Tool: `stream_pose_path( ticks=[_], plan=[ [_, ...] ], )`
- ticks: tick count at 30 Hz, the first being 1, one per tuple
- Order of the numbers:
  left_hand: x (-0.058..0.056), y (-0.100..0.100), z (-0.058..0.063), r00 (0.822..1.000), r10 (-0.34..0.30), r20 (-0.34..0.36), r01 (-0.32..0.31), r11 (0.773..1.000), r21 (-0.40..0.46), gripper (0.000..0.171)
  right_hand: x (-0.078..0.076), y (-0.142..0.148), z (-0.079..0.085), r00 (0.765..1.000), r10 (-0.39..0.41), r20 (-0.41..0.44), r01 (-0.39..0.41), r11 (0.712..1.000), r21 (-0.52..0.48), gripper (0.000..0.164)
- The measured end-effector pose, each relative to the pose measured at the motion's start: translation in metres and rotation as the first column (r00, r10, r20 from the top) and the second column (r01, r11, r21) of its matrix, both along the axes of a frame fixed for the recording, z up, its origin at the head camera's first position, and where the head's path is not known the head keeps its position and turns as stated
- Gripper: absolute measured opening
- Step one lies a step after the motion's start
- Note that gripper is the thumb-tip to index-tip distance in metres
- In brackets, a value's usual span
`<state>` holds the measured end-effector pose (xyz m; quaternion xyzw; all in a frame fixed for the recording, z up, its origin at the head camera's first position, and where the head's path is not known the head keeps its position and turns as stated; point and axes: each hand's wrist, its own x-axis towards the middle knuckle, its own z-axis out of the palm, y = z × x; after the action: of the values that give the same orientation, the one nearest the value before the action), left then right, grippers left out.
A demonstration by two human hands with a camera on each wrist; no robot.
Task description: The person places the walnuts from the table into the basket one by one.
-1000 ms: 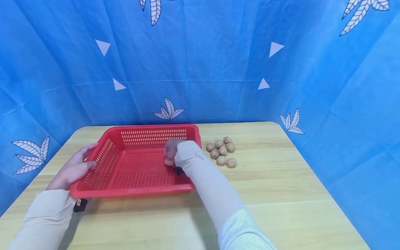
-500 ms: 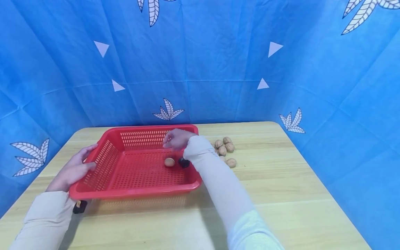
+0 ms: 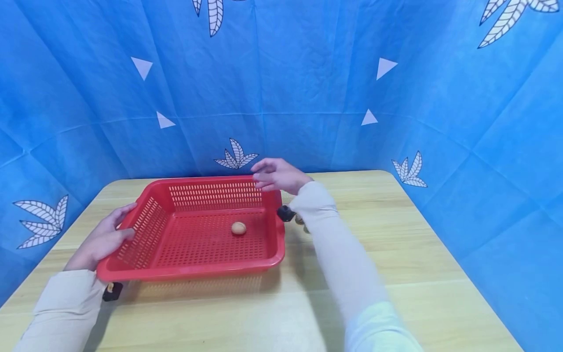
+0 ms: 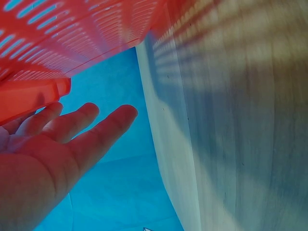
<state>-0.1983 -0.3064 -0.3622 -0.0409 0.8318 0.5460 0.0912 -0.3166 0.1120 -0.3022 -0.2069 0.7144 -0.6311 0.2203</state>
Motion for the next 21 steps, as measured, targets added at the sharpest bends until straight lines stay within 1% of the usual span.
stream_pose_path(
  ticks=[4,7,9,12,15,19,21],
  plan=[
    [0.000,0.000,0.000,1.000,0.004,0.002,-0.004,1.000,0.005,0.096,-0.002,0.032,-0.004,0.998,-0.070,-0.009,0.069,0.996,-0.064,0.034],
    [0.000,0.000,-0.001,1.000,0.007,0.006,-0.007,1.000,0.008,0.097,-0.004,0.059,-0.014,0.992,-0.126,-0.008,0.125,0.988,-0.088,0.029],
    [0.000,0.000,-0.001,1.000,0.009,0.011,-0.009,1.000,0.011,0.099,-0.006,0.077,-0.023,0.987,-0.159,-0.010,0.158,0.984,-0.085,0.024],
    [-0.002,-0.001,-0.002,1.000,0.004,0.003,-0.004,1.000,0.009,0.096,-0.008,0.102,-0.040,0.978,-0.207,-0.011,0.206,0.977,-0.051,0.021],
    [-0.003,-0.003,-0.002,1.000,-0.004,-0.009,0.004,1.000,0.006,0.092,-0.010,0.121,-0.057,0.967,-0.256,-0.005,0.256,0.967,-0.005,0.025],
    [-0.005,-0.003,-0.004,1.000,-0.014,-0.024,0.014,1.000,-0.001,0.090,-0.011,0.138,-0.075,0.948,-0.317,-0.018,0.318,0.945,0.076,0.030],
    [-0.005,-0.003,-0.004,0.999,-0.016,-0.031,0.016,1.000,-0.008,0.089,-0.012,0.143,-0.083,0.938,-0.345,-0.034,0.346,0.930,0.124,0.031]
  ],
)
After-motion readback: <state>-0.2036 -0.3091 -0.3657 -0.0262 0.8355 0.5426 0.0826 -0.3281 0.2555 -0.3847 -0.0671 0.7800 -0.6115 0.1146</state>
